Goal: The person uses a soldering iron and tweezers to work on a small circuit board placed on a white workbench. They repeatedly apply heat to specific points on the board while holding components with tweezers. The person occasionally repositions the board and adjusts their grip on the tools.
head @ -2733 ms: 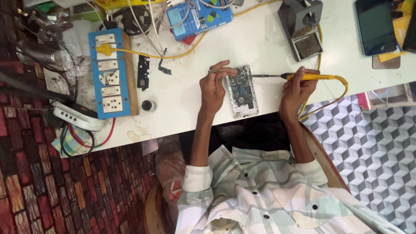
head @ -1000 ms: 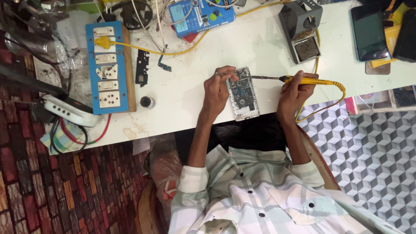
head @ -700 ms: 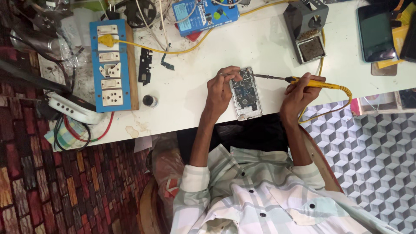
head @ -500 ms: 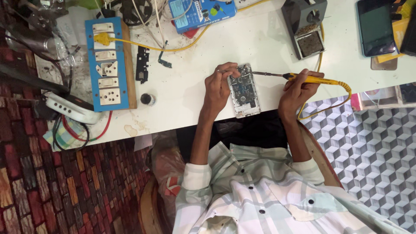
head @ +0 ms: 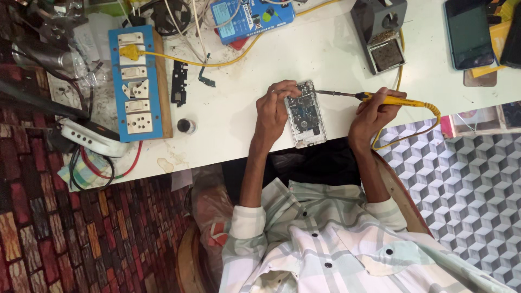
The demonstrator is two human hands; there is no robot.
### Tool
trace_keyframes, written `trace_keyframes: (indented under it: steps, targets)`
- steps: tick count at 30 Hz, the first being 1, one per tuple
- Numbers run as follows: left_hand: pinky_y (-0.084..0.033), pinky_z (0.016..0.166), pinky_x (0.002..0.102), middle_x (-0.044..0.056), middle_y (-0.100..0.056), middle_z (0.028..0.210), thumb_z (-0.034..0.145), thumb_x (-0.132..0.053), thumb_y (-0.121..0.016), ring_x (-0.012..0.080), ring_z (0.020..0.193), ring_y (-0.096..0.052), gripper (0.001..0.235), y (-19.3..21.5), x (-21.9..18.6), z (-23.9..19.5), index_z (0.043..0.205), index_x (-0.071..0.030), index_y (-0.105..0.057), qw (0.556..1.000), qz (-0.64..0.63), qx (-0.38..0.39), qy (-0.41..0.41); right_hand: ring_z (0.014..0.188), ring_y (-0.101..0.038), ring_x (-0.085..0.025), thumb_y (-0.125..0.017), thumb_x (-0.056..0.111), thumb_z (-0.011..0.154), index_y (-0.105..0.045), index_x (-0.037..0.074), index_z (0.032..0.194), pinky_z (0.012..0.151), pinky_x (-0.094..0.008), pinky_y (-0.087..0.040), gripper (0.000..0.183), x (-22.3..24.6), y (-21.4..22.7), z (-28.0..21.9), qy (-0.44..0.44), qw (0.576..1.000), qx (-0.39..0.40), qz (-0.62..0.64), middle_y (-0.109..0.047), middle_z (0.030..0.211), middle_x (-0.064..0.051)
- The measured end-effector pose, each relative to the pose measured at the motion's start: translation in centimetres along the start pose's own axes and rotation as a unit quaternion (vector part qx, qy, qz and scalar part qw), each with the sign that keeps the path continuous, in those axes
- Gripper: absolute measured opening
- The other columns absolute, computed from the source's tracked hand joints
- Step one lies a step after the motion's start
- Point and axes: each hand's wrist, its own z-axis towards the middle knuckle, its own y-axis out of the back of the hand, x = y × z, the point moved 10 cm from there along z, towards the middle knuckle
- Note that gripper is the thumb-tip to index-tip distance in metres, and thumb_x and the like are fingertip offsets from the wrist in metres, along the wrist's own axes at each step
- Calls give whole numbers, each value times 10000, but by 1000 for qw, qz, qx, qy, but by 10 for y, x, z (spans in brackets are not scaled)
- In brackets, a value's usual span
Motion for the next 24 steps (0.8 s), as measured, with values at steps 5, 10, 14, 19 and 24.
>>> trace_keyframes:
  steps: [5,10,14,19,24]
  targets:
    - [-631,978,356,190,-694,1184,951,194,-333,274,1032,-764,313,0,6,-2,1122,88,-572,1000,7,6,23,546,-413,-68,-466,189,1177,-423,47,1086,512,-230,-362,175,2,3,-2,0,1000,-14,3,-464,750,-22]
    - [-608,1006,368,193,-696,1190,1021,133,-336,271,1082,-740,269,4,13,-6,1187,70,-537,998,26,-33,37,543,-415,-70,-476,229,1167,-433,57,1077,500,-234,-367,199,-13,12,0,-48,996,-49,53,-451,734,-17]
    - [-598,958,357,116,-720,1032,1113,-103,-372,222,972,-730,260,28,17,-8,1276,40,-516,992,-9,-116,45,554,-421,-80,-511,264,1155,-445,62,1083,507,-246,-378,224,-21,16,2,-62,992,-67,90,-458,763,-18]
    - [-527,800,350,76,-646,771,1191,-225,-471,175,658,-570,239,36,4,-16,1200,-25,-601,994,40,-6,97,538,-429,-90,-536,264,1154,-437,69,1058,495,-246,-365,239,-28,18,3,-64,990,-73,98,-459,725,-29]
    - [-531,706,366,64,-658,843,894,-28,-561,231,688,-618,494,9,-42,-27,1377,-125,-593,867,448,207,-65,520,-429,-101,-552,262,1128,-445,83,1061,472,-258,-358,219,-45,24,2,-95,982,-90,136,-468,723,-27]
